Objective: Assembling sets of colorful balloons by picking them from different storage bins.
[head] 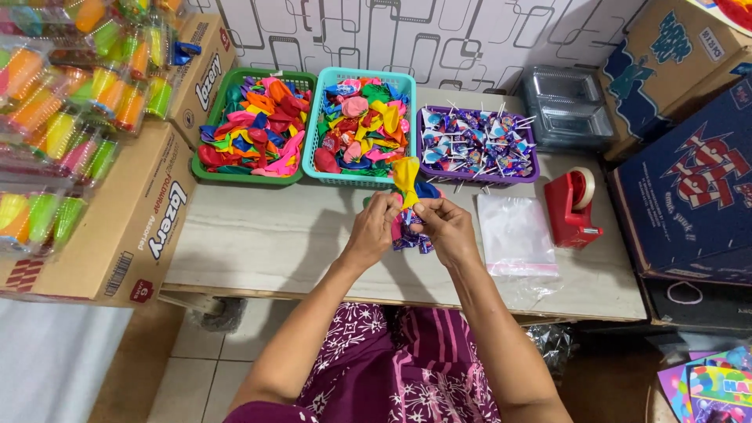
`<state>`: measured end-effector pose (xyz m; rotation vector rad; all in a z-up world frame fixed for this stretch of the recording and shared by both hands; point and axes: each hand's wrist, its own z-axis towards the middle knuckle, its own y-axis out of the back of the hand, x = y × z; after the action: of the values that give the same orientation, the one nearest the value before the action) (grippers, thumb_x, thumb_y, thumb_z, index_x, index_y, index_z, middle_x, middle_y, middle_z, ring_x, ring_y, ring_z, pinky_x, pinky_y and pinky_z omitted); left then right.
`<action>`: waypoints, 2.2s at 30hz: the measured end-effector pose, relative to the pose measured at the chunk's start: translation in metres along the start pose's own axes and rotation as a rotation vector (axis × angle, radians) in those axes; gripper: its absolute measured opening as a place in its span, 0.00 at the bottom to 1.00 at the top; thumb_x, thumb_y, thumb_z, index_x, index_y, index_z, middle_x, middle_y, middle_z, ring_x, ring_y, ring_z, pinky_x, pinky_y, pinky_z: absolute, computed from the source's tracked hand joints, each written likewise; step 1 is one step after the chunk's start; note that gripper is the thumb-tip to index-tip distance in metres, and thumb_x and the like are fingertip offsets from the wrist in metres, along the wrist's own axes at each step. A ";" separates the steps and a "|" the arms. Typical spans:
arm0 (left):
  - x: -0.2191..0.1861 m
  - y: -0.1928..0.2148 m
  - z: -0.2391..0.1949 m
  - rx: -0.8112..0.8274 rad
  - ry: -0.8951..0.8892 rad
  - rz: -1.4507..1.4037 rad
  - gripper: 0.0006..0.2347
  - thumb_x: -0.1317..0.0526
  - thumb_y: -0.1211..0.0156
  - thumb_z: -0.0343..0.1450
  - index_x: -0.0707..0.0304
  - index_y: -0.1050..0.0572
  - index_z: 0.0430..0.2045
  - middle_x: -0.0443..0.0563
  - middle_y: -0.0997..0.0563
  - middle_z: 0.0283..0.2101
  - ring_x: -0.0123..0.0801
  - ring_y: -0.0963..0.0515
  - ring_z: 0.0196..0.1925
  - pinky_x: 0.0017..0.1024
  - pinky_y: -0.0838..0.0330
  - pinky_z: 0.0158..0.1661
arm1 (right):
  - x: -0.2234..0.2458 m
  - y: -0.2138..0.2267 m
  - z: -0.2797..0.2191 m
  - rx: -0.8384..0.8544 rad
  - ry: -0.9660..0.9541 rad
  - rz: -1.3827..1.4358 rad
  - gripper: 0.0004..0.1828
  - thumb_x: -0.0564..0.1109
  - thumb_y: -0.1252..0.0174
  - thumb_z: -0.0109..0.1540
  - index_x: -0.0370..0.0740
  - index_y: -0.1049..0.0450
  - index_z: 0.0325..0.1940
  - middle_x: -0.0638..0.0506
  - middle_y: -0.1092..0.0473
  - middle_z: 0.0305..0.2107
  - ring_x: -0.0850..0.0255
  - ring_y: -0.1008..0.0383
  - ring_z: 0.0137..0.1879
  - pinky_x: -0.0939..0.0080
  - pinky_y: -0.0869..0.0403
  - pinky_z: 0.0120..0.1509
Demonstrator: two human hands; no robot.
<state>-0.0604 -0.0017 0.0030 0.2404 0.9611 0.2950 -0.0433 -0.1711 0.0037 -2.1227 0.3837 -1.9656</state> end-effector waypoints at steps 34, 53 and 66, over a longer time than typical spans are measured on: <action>0.074 -0.060 -0.026 -0.187 0.657 -0.562 0.11 0.69 0.37 0.71 0.77 0.24 0.46 0.58 0.19 0.35 0.34 0.15 0.26 0.26 0.19 0.32 | -0.034 0.035 0.023 0.221 0.965 -1.207 0.05 0.40 0.36 0.60 0.42 0.27 0.34 0.51 0.32 0.24 0.54 0.25 0.34 0.59 0.25 0.39; 0.063 -0.078 -0.011 0.414 0.435 0.358 0.19 0.57 0.61 0.80 0.52 0.37 0.68 0.60 0.45 0.75 0.56 0.58 0.78 0.61 0.58 0.68 | -0.095 0.072 0.036 0.009 0.340 -1.329 0.20 0.54 0.52 0.73 0.50 0.30 0.68 0.44 0.35 0.64 0.37 0.39 0.70 0.30 0.34 0.66; 0.070 -0.065 0.023 0.281 0.303 0.527 0.15 0.56 0.56 0.78 0.42 0.26 0.58 0.52 0.26 0.60 0.45 0.33 0.68 0.49 0.39 0.58 | -0.059 0.083 0.073 -0.112 0.686 -1.214 0.12 0.45 0.43 0.68 0.51 0.19 0.54 0.48 0.26 0.45 0.43 0.26 0.53 0.47 0.29 0.58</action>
<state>0.0055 -0.0391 -0.0594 0.7266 1.2318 0.6938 0.0224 -0.2303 -0.0852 -1.7611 -0.9800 -3.3318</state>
